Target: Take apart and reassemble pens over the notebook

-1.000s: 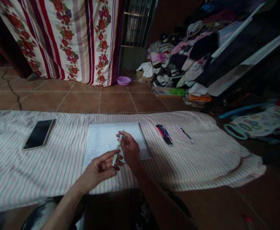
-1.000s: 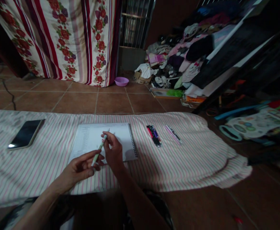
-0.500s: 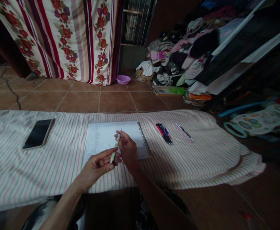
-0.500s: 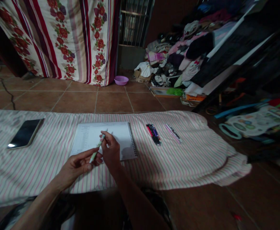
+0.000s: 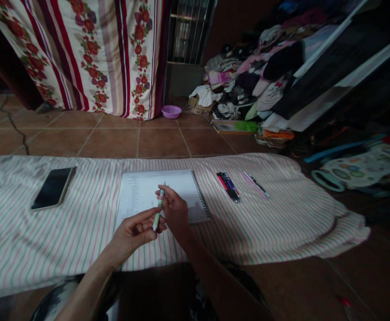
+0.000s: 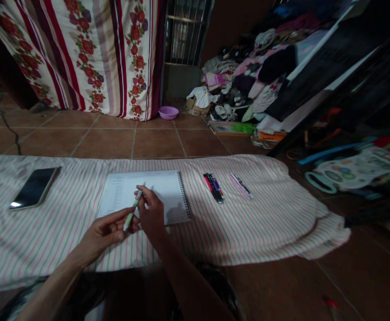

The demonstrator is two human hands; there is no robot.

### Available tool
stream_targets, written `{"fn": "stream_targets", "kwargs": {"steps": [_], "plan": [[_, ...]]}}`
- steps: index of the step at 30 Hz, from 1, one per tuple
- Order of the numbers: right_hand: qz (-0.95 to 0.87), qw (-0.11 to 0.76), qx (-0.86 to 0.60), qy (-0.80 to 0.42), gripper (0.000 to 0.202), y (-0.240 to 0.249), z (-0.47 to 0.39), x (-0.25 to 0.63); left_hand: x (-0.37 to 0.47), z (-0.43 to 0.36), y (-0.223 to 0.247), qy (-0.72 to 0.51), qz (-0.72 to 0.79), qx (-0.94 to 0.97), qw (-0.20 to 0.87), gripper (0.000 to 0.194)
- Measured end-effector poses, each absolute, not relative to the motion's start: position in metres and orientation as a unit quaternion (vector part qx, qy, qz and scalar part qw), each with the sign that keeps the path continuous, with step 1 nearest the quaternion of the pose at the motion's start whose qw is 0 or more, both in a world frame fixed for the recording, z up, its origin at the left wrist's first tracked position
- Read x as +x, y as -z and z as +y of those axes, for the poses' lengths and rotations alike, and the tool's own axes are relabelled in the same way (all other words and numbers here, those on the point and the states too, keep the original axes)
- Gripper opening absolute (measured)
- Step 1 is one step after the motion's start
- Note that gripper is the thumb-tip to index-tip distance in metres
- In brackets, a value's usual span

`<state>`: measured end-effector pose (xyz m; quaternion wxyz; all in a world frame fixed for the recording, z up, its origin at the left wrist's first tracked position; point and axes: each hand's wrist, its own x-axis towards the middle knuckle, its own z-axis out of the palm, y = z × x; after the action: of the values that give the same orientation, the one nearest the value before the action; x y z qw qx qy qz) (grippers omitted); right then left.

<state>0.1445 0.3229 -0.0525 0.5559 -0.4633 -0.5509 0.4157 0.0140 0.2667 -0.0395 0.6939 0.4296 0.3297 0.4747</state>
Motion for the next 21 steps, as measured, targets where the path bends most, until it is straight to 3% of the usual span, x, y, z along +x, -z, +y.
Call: {"fn": "stream_targets", "kwargs": {"steps": [21], "plan": [[-0.626,0.552,-0.444,-0.326,0.023,0.047,0.312,0.144,0.026,0.259,0.028,-0.541,0.334,0.482,0.603,0.026]]}}
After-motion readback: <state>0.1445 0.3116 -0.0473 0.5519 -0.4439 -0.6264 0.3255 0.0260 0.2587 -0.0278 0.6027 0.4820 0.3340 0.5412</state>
